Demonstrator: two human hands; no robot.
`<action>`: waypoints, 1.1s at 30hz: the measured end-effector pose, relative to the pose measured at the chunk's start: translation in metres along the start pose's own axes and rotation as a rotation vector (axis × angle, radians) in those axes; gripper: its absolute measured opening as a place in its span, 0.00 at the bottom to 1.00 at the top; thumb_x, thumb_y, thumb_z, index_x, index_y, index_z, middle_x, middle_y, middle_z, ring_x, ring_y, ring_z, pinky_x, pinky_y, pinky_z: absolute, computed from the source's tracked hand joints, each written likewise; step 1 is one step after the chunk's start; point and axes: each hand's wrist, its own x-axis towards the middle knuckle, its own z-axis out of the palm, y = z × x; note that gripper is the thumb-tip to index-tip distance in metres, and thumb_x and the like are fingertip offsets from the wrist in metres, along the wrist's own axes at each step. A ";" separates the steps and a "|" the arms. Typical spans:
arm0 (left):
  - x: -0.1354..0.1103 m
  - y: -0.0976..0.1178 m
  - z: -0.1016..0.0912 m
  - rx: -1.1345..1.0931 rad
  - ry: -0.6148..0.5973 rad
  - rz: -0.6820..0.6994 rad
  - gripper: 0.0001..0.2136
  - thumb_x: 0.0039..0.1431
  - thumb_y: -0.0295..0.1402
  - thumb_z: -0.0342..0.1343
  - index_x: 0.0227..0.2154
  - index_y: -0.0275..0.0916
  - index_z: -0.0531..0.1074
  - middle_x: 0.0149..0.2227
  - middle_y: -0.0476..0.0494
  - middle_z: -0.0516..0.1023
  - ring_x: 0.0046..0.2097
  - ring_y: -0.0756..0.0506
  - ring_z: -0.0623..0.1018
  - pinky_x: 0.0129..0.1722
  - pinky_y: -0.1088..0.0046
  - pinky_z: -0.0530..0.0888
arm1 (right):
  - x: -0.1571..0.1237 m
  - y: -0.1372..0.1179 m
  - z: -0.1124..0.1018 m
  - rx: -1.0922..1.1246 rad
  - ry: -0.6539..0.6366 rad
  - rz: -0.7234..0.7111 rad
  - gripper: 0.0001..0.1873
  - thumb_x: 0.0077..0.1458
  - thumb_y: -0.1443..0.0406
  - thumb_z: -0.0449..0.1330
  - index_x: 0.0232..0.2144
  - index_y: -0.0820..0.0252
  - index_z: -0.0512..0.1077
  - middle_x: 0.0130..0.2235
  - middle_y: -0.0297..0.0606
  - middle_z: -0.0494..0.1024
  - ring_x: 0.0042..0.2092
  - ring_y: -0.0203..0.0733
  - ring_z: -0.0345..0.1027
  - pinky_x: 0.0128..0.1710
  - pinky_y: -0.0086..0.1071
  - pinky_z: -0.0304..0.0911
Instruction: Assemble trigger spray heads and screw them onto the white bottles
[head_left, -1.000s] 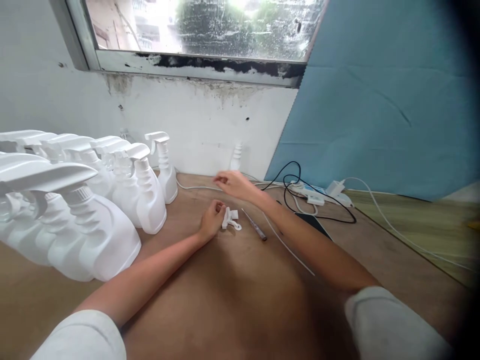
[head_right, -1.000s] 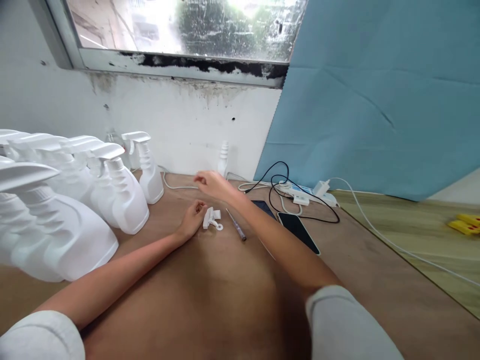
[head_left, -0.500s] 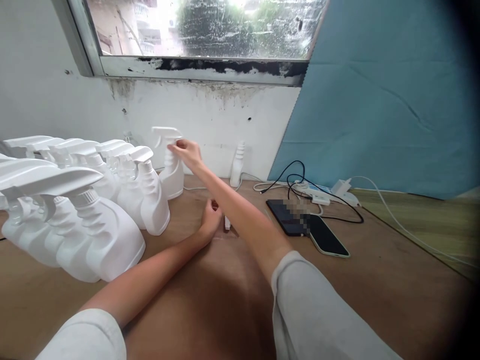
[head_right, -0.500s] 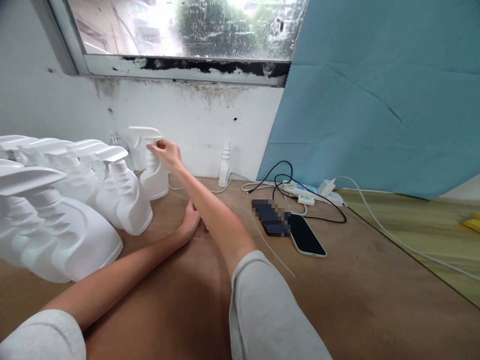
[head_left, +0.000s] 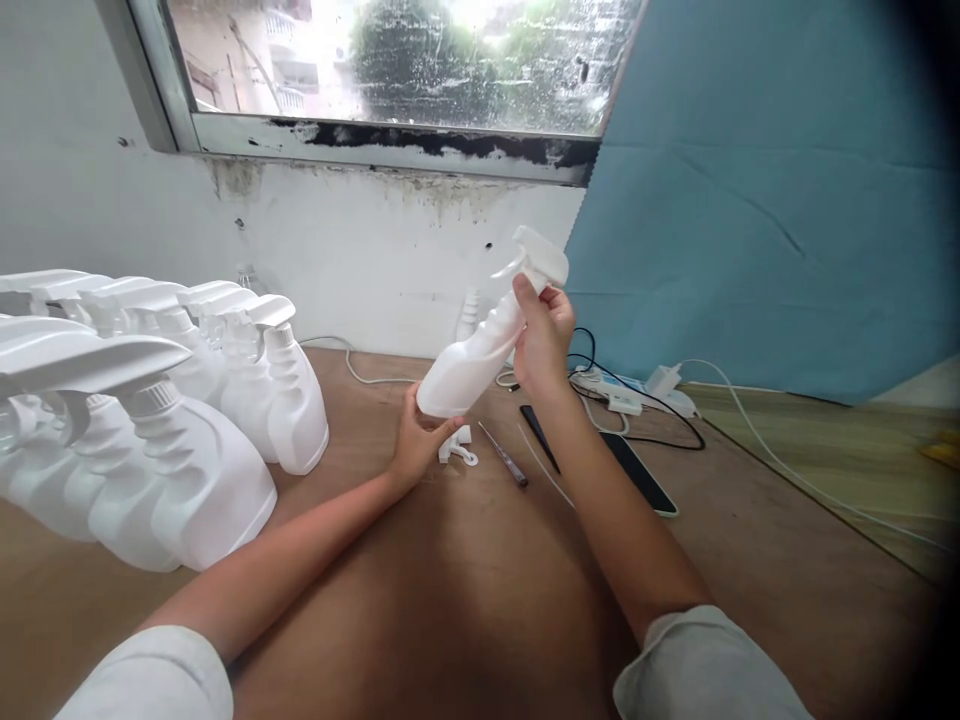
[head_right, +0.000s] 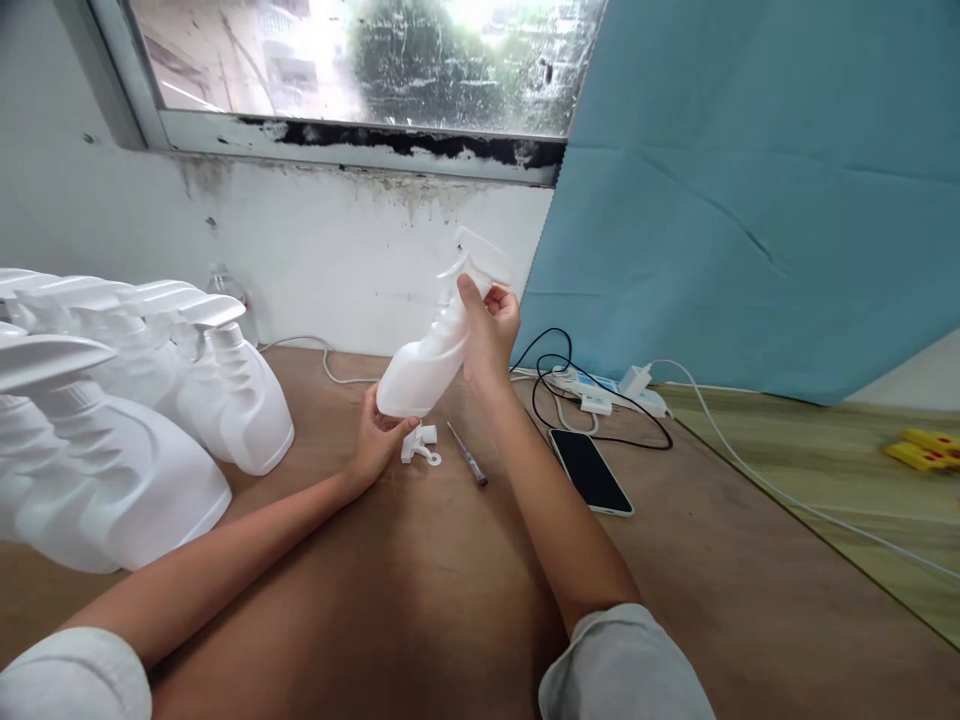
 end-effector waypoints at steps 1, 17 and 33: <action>-0.001 0.003 0.000 0.010 -0.015 0.011 0.31 0.46 0.39 0.67 0.52 0.45 0.62 0.50 0.43 0.71 0.49 0.44 0.74 0.44 0.71 0.74 | -0.004 0.000 0.000 -0.009 -0.006 0.033 0.23 0.43 0.50 0.67 0.33 0.57 0.64 0.35 0.34 0.74 0.37 0.37 0.72 0.34 0.30 0.68; -0.011 0.024 -0.001 -0.057 -0.159 -0.066 0.16 0.53 0.40 0.61 0.42 0.38 0.68 0.39 0.45 0.76 0.41 0.47 0.76 0.41 0.72 0.74 | -0.008 -0.024 -0.012 -0.083 -0.485 0.110 0.26 0.48 0.42 0.60 0.39 0.54 0.71 0.42 0.39 0.77 0.42 0.42 0.74 0.37 0.33 0.72; -0.009 0.022 0.000 -0.024 -0.190 -0.067 0.17 0.53 0.40 0.60 0.44 0.40 0.67 0.42 0.44 0.75 0.44 0.45 0.75 0.45 0.69 0.73 | -0.004 -0.026 -0.013 -0.094 -0.387 0.038 0.22 0.42 0.48 0.68 0.36 0.53 0.70 0.40 0.35 0.75 0.42 0.42 0.74 0.40 0.36 0.71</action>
